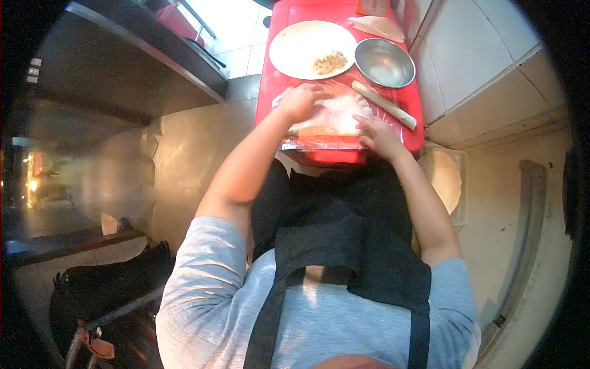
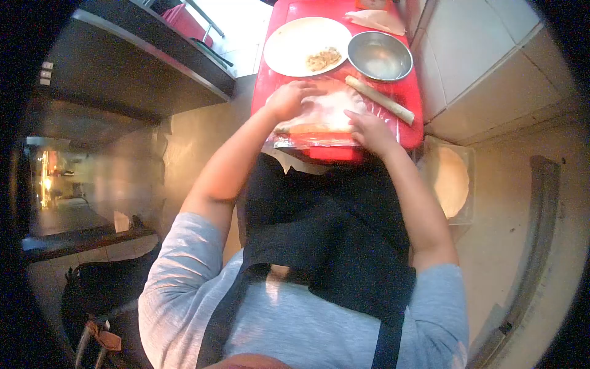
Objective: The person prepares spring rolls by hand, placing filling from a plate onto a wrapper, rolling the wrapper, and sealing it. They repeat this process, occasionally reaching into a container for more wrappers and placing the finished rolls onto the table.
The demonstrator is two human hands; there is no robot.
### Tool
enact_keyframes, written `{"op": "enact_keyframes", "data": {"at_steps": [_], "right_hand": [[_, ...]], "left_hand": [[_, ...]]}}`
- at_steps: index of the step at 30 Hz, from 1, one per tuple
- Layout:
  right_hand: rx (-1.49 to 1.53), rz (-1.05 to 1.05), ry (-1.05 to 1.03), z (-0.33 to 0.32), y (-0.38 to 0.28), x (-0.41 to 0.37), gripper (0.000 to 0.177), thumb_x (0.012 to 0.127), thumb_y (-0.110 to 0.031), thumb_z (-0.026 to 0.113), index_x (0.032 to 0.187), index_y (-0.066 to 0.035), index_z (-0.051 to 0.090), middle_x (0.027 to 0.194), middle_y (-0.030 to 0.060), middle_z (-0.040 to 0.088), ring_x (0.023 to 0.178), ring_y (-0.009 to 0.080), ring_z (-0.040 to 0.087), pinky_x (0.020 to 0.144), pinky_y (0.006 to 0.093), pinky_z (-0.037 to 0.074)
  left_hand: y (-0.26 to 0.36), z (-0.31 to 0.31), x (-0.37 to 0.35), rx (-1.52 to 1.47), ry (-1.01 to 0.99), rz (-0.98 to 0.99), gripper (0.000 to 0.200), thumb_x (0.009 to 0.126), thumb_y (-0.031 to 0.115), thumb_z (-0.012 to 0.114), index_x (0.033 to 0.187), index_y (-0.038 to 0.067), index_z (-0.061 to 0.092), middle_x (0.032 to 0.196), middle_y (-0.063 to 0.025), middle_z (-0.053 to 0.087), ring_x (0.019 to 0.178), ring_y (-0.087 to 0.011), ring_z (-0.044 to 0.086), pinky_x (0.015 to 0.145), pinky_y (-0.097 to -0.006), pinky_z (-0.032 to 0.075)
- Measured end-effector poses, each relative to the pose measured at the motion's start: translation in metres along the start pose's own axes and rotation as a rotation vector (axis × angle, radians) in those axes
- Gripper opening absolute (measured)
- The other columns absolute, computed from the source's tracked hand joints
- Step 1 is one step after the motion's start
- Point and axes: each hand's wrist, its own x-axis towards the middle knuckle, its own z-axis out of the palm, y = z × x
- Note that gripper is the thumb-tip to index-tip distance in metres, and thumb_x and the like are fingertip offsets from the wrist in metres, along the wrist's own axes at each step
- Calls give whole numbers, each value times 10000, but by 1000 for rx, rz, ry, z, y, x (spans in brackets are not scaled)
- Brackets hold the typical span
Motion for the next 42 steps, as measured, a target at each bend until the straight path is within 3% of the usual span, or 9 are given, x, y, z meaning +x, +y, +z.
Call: {"op": "enact_keyframes", "data": {"at_steps": [3, 6, 7, 10, 21, 29, 32, 38, 42], "right_hand": [[-154, -188, 44, 9, -17, 24, 289, 752, -181, 707, 1019, -74, 679, 935, 137, 641, 932, 320, 599, 843, 402, 481], [-210, 6, -152, 28, -27, 37, 303, 730, -254, 732, 981, -87, 700, 947, 142, 638, 925, 319, 601, 818, 399, 481], [-160, 68, -152, 29, -30, 39, 288, 662, -192, 748, 908, -57, 682, 921, 141, 609, 914, 330, 590, 814, 413, 486], [-322, 19, -112, 35, -30, 35, 295, 698, -281, 749, 926, -99, 702, 914, 129, 628, 910, 305, 603, 791, 404, 500], [-374, 174, -85, 44, -46, 25, 269, 717, -214, 729, 972, -138, 686, 941, 78, 610, 947, 288, 603, 821, 407, 505], [-243, -6, -12, 33, -10, 12, 346, 685, -192, 762, 1014, -125, 680, 972, 103, 607, 1006, 305, 569, 875, 398, 478], [-474, -49, -77, 26, -45, 20, 338, 675, -175, 765, 992, -105, 674, 978, 105, 604, 984, 307, 571, 870, 400, 479], [-224, -91, 12, 56, -27, 24, 304, 680, -141, 738, 969, -95, 653, 966, 108, 607, 962, 315, 571, 870, 407, 474], [-100, -54, -23, 31, -16, 12, 411, 708, -28, 652, 1111, -103, 632, 983, 106, 615, 986, 305, 572, 888, 407, 470]], "left_hand": [[45, 3, -28, -146, -108, -51, 356, 672, 246, 778, 980, 81, 709, 997, -129, 654, 957, -302, 608, 835, -400, 493], [69, 19, -47, -143, 42, -173, 298, 663, 204, 761, 918, 69, 687, 896, -124, 626, 909, -321, 603, 809, -412, 497], [69, 27, -50, -126, 63, -197, 295, 661, 196, 756, 916, 67, 684, 892, -122, 624, 907, -321, 603, 809, -411, 498], [70, 38, -51, -94, 102, -250, 286, 657, 177, 745, 911, 65, 677, 886, -120, 621, 900, -321, 604, 808, -410, 499], [62, 48, -53, -117, 182, -243, 147, 715, 148, 686, 855, 105, 693, 865, -103, 626, 888, -305, 611, 793, -409, 507], [39, 29, -92, -66, 179, -206, 199, 730, 165, 696, 921, 112, 698, 917, -96, 644, 903, -295, 612, 800, -409, 507], [36, 26, -92, -41, 202, -140, 273, 711, 170, 718, 977, 117, 691, 907, -85, 642, 890, -295, 611, 804, -413, 506], [38, 35, -91, -57, 189, -180, 425, 696, 175, 750, 1110, 138, 663, 914, -66, 672, 887, -263, 619, 792, -388, 515], [25, 19, -101, -178, 128, -189, 562, 706, 135, 771, 1244, 166, 607, 1012, -52, 702, 859, -214, 636, 779, -350, 523]]}}
